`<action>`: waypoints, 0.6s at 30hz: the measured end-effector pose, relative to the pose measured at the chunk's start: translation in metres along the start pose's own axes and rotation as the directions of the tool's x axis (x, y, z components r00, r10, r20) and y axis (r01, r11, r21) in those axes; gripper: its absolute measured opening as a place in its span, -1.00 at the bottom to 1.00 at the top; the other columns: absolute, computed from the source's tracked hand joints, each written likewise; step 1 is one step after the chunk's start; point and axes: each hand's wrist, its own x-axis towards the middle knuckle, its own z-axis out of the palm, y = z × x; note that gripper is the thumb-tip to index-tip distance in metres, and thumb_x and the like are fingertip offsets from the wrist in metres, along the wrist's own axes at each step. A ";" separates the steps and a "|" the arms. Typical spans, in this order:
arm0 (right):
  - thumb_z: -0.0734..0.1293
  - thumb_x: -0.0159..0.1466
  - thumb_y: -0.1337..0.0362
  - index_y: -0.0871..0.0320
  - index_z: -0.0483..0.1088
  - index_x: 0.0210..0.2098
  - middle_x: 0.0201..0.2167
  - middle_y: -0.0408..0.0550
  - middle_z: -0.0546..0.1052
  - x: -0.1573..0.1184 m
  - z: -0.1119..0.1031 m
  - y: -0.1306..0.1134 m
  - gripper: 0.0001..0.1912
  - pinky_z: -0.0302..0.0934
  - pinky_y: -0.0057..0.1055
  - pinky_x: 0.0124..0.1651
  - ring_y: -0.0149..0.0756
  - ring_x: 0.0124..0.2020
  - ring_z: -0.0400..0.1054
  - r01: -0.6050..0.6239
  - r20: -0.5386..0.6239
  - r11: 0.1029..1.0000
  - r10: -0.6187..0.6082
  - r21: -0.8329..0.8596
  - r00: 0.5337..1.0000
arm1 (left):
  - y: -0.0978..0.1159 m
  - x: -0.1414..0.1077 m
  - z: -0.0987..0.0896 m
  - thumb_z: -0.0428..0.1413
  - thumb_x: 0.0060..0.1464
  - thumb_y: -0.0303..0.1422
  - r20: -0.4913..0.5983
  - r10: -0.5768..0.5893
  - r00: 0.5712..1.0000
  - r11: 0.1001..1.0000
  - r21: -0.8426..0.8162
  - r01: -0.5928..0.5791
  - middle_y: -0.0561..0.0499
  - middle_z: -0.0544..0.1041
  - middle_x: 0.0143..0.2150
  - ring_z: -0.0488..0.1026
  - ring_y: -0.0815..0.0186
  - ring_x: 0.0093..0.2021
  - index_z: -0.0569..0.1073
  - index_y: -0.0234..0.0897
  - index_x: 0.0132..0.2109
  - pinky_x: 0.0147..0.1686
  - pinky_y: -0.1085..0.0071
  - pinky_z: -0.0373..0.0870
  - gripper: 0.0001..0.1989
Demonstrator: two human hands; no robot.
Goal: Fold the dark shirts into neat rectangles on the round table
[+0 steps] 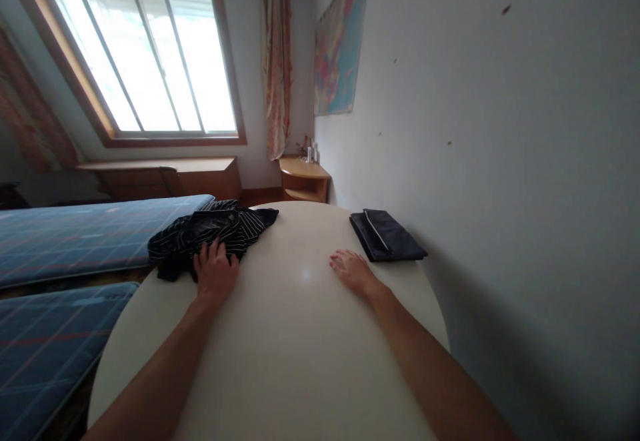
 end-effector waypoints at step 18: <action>0.45 0.13 -0.09 0.08 0.35 0.20 0.14 0.09 0.46 -0.010 -0.010 -0.014 -0.28 0.11 -0.12 0.27 -0.08 0.18 0.31 0.350 -0.006 0.848 -0.379 0.397 0.925 | 0.089 -0.068 -0.042 0.00 0.23 -0.46 0.008 0.830 0.558 0.465 -0.562 -0.684 -0.06 0.41 0.24 0.36 0.18 0.21 0.43 -0.10 0.15 0.21 0.15 0.29 -0.61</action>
